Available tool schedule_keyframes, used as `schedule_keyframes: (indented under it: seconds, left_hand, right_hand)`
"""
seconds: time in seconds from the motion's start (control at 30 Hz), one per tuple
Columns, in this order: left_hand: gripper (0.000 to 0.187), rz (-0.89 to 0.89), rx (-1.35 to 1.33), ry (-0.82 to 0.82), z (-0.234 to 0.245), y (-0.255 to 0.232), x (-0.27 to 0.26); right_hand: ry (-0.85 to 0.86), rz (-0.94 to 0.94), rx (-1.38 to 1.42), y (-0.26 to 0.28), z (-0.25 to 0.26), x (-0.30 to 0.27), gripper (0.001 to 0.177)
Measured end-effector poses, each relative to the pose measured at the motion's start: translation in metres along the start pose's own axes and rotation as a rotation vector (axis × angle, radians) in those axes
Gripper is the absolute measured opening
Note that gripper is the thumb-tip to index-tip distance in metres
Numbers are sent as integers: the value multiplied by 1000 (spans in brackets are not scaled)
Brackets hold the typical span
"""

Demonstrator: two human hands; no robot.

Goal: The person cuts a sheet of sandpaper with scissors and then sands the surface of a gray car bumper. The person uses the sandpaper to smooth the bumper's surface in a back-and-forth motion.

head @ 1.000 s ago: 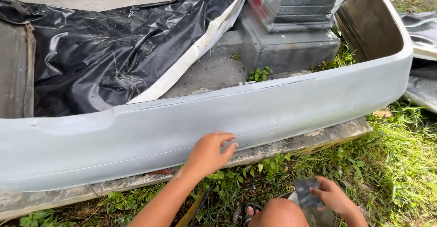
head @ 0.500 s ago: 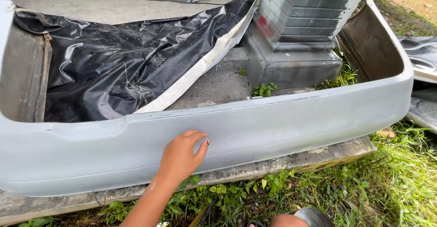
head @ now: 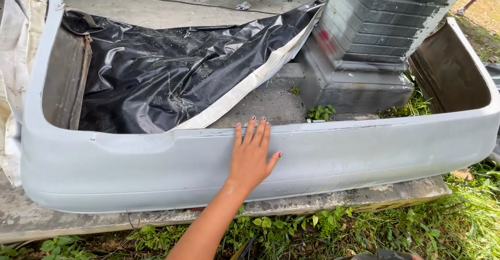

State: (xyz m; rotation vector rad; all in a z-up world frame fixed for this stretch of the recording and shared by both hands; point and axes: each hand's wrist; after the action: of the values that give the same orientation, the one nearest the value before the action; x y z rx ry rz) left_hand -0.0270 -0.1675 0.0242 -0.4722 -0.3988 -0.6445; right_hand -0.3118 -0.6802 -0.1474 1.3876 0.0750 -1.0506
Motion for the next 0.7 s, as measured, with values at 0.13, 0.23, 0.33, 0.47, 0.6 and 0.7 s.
schedule_keyframes:
  seconds: [0.13,0.23,0.33,0.47,0.6,0.7]
  left_hand:
    - [77,-56,36,-58,-36,-21,16]
    - [79,-94,125,-104,-53,-29,24]
    - [74,-144,149,-117,-48,-18,22]
    - [63,-147,-10,4,-19,3,5]
    - [61,-133,49,-48,1,36,-17]
    - [60,-85,97,-84,21,55,-30]
  right_hand:
    - [-19,10,100,83,-71,-66,45]
    - [-66,204,76,142,-119,-124,43]
    - [-166,647,-99,195,-171,-161,40]
    - [-326,1154,-356,230,-240,-163,45]
    - [-471,1536,-566,247,-310,-148,55]
    - [-465,1473,-741,236,-341,-118,52]
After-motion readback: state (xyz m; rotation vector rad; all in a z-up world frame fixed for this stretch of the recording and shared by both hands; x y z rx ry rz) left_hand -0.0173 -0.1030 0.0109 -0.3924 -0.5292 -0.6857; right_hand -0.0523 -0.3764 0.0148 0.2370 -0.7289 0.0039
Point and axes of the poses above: each hand's wrist, its own x-axis towards the middle knuckle, its own z-axis out of the back of the hand, y = z × x, and after that the axes turned 9 degrees about -x, right-handed
